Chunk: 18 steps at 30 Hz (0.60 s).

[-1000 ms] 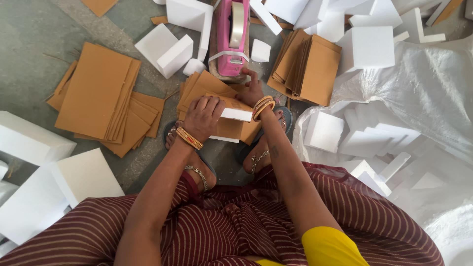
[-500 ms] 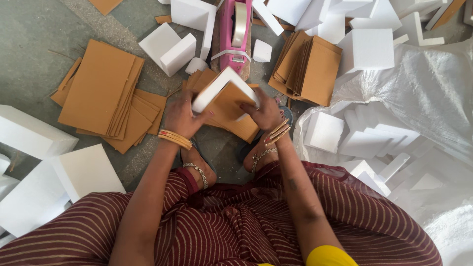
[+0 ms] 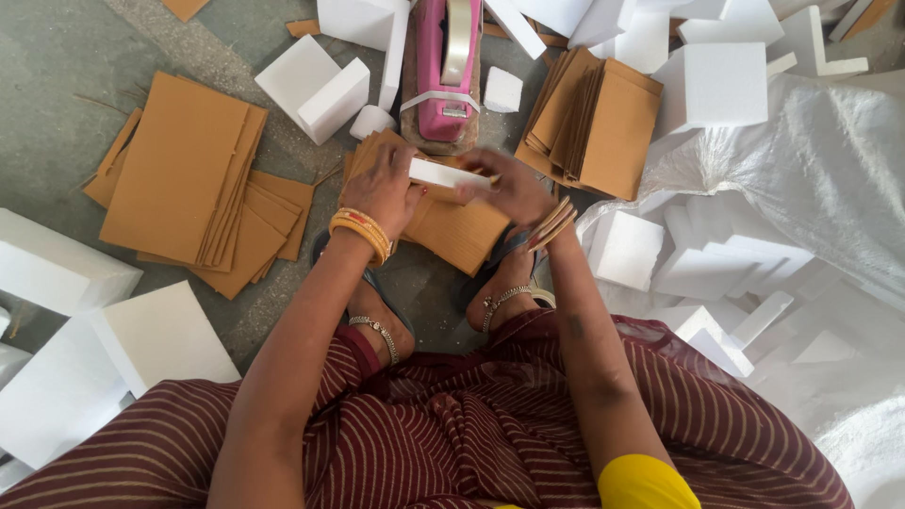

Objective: The person sits on the floor and assembles small boxes by folding brown cardboard sheets and attaching white foam pieces. They use a pink tape dispenser to secure the joints of the cardboard and foam components, creating a finished box structure.

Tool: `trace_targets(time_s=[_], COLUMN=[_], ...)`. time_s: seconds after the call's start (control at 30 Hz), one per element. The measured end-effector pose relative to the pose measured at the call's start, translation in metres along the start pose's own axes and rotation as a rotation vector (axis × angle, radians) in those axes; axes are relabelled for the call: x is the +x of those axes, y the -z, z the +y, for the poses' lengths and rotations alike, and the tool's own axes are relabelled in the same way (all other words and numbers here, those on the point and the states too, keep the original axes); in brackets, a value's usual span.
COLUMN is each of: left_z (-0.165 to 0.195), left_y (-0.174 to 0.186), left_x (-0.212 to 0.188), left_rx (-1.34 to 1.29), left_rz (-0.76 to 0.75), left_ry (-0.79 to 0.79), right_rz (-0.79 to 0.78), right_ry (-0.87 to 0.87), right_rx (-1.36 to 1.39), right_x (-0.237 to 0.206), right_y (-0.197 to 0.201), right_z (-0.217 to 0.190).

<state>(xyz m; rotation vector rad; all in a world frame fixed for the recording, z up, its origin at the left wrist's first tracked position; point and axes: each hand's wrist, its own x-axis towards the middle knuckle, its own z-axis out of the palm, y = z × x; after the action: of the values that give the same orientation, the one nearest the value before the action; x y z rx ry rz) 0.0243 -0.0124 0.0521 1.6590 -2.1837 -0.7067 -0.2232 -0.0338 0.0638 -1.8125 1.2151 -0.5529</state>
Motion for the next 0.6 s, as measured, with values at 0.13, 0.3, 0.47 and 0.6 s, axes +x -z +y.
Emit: trace_targets(time_s=[0.13,0.3,0.47,0.6], left_z=[0.001,0.006,0.008,0.013], left_y=[-0.003,-0.006,-0.006,-0.007], left_x=[0.001,0.004,0.014,0.029], left_rx=[0.041,0.048,0.045,0.119], left_rz=[-0.033,-0.020,-0.035,-0.011], left_ry=[0.025,0.042,0.061,0.101], right_rz=[0.296,0.143,0.222,0.166], right_ry=[-0.213,-0.419,-0.136,-0.184], right_rx=[0.287,0.195,0.536,0.661], right_x=[0.058,0.110,0.043,-0.031], right_y=[0.010,0.012,-0.005,-0.065], right_z=[0.024,0.022,-0.001,0.007])
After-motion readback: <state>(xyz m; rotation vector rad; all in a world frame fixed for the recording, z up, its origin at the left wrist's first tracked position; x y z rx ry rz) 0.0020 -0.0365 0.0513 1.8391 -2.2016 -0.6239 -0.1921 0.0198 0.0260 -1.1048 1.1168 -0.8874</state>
